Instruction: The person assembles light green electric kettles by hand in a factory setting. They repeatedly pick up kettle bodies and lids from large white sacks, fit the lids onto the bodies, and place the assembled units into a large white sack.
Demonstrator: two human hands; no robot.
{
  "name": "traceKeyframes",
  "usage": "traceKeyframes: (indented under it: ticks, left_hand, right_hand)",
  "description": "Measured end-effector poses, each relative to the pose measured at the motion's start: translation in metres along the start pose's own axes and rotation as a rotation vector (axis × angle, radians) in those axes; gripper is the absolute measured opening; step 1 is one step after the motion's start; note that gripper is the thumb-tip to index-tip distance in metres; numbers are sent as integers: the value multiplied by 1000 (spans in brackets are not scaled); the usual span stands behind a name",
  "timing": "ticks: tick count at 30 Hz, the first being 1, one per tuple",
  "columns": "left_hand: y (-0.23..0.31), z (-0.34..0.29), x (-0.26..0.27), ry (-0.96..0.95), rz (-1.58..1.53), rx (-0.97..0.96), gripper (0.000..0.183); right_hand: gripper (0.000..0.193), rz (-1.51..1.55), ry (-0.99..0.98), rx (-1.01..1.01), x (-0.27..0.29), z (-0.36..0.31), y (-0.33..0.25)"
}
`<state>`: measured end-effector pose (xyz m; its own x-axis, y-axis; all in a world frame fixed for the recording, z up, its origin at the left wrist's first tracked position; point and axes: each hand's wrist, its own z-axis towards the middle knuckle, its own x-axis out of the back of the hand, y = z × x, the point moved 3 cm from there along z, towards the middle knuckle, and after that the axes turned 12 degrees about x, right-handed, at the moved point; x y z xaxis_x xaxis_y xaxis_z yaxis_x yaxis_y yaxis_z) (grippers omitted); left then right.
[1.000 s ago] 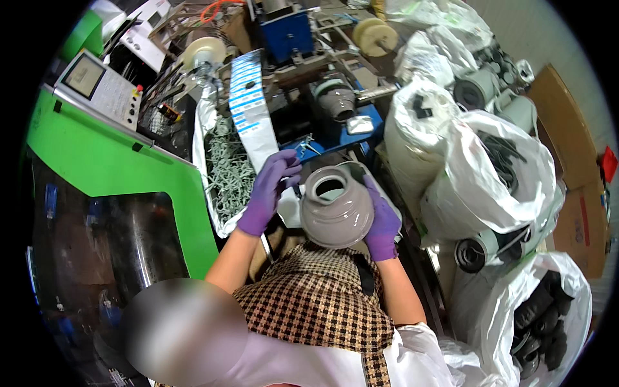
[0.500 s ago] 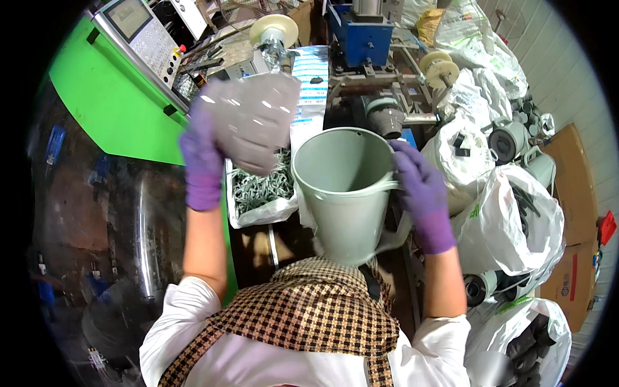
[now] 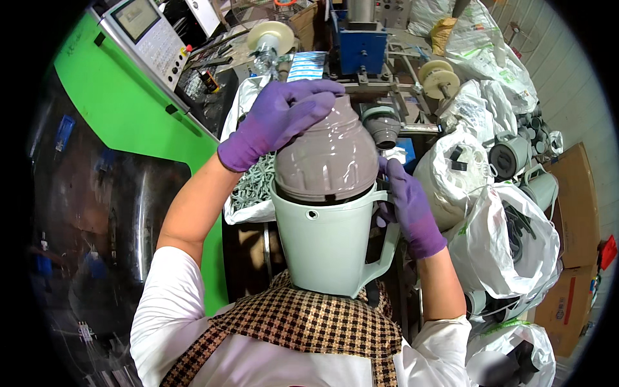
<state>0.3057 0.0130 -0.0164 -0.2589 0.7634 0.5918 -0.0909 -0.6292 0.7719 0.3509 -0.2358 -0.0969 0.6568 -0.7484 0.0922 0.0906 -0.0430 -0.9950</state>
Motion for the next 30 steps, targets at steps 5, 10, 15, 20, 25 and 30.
traceKeyframes:
  ticks: [5,10,15,20,25,30]
  left_hand:
    - [17,0,-20,-87,-47,14,37]
    - [20,-13,-38,-113,-76,174,35]
    - [4,-13,-64,-46,-106,87,30]
    - [6,-21,-69,6,-133,186,31]
    - [4,-44,-41,26,-166,363,37]
    - [-57,-58,-5,30,-245,255,35]
  right_hand:
    - [42,-104,-121,141,30,-3,2]
    - [42,-211,-237,169,43,-7,20]
    - [49,-105,-190,311,52,28,24]
    - [71,-42,-292,471,2,56,-4]
    - [79,-35,-315,402,-37,51,-16]
    - [68,-258,-450,639,-85,87,5]
